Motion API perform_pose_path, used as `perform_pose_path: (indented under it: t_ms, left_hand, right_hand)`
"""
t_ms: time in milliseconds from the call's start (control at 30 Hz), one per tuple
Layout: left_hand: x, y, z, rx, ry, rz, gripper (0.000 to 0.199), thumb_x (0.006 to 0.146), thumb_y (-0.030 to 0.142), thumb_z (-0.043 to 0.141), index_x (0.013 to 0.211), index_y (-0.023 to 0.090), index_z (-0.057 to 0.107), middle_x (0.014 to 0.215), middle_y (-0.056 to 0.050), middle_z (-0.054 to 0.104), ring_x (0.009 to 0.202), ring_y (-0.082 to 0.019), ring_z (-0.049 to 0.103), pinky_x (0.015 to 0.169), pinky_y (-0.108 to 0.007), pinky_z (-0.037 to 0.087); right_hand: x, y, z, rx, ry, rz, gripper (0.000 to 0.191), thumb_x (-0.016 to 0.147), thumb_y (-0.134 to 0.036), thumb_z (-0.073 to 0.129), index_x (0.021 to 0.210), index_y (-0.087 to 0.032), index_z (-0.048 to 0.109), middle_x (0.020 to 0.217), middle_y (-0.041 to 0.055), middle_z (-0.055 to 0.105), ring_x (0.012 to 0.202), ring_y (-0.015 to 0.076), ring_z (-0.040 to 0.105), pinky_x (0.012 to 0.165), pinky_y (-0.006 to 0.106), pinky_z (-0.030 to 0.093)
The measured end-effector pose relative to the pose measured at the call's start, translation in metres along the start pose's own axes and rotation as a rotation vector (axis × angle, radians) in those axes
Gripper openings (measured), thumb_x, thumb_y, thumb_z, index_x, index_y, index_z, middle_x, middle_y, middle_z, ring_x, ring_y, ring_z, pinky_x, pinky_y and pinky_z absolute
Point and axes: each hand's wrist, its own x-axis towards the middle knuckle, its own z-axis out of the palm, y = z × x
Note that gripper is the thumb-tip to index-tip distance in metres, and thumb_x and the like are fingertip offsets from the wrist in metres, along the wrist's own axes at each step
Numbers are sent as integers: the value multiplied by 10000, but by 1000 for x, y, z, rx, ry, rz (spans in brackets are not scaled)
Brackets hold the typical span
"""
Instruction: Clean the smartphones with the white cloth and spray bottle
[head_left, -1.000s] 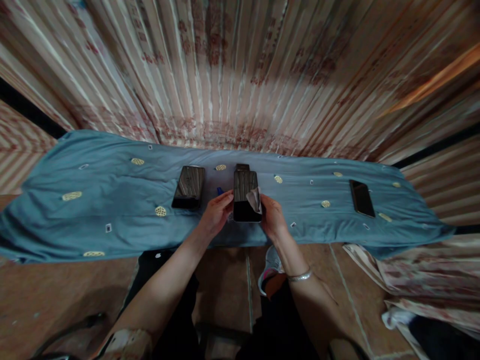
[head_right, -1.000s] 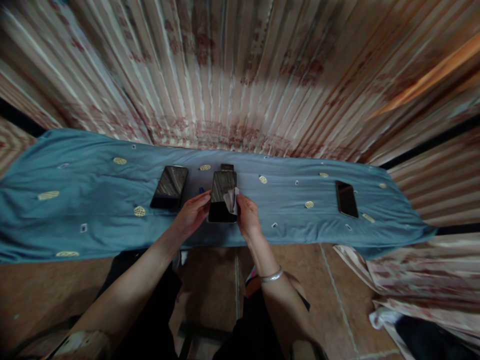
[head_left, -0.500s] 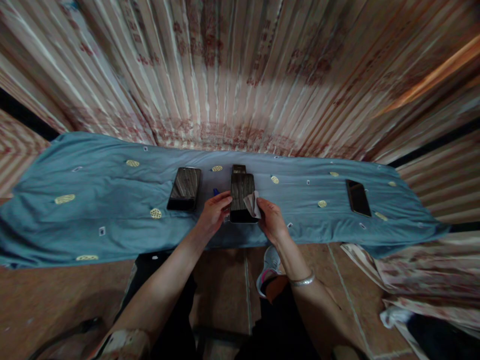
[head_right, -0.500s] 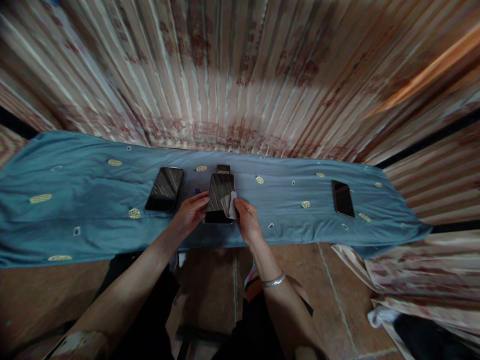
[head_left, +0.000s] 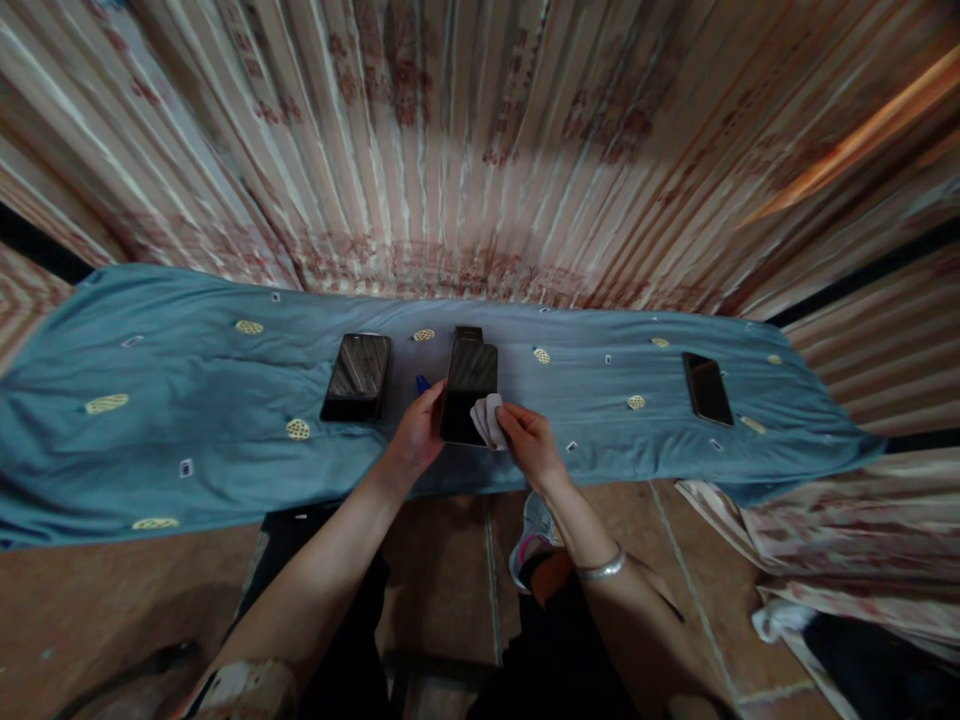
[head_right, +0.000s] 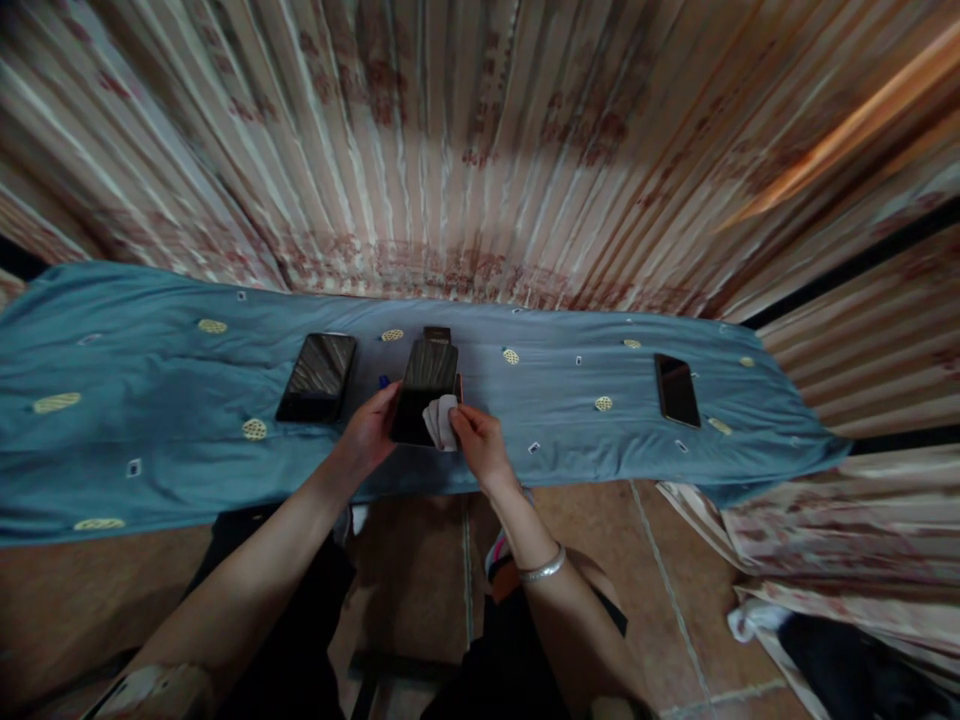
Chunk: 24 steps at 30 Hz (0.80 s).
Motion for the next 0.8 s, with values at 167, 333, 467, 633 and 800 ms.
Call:
perform_pose_path:
  t_ms: [167, 333, 467, 633, 800]
  left_hand:
    - [-1, -1, 3, 8, -58, 39, 148, 858, 257, 652, 902, 156, 751, 892, -57, 787, 1027, -257, 732, 933, -363, 563]
    - [-1, 0, 1, 40, -72, 60, 167, 861, 266, 665, 937, 150, 760, 923, -62, 788, 1012, -250, 732, 912, -340, 559]
    - [-1, -4, -3, 46, -63, 50, 160, 854, 243, 681, 939, 138, 767, 893, -52, 783, 940, -217, 732, 865, -300, 553]
    - [-1, -13, -1, 34, -44, 47, 138, 823, 244, 703, 886, 141, 770, 836, -42, 778, 902, -201, 732, 827, -274, 540]
    - [-4, -18, -1, 40, -102, 85, 159, 768, 268, 751, 882, 159, 777, 876, -54, 789, 997, -238, 722, 902, -319, 527]
  right_hand:
    - [-4, -1, -2, -285, 8, -170, 401, 851, -556, 617, 695, -197, 701, 545, -40, 513, 540, 120, 428, 522, 255, 323]
    - [-3, 2, -9, -563, 53, -340, 326, 954, -421, 513, 884, -211, 752, 742, 38, 715, 705, 194, 650, 666, 285, 494]
    - [1, 0, -12, -713, 144, -554, 354, 1000, -324, 444, 1193, -210, 718, 1149, 128, 757, 1087, 267, 693, 973, 412, 553]
    - [-3, -8, 1, -772, 139, -739, 436, 1036, -243, 375, 1398, -191, 612, 1461, 153, 591, 1351, 273, 568, 1165, 504, 464]
    - [-1, -7, 12, -871, 55, -786, 452, 1032, -196, 379, 1440, -194, 575, 1493, 137, 569, 1412, 265, 512, 1186, 501, 456]
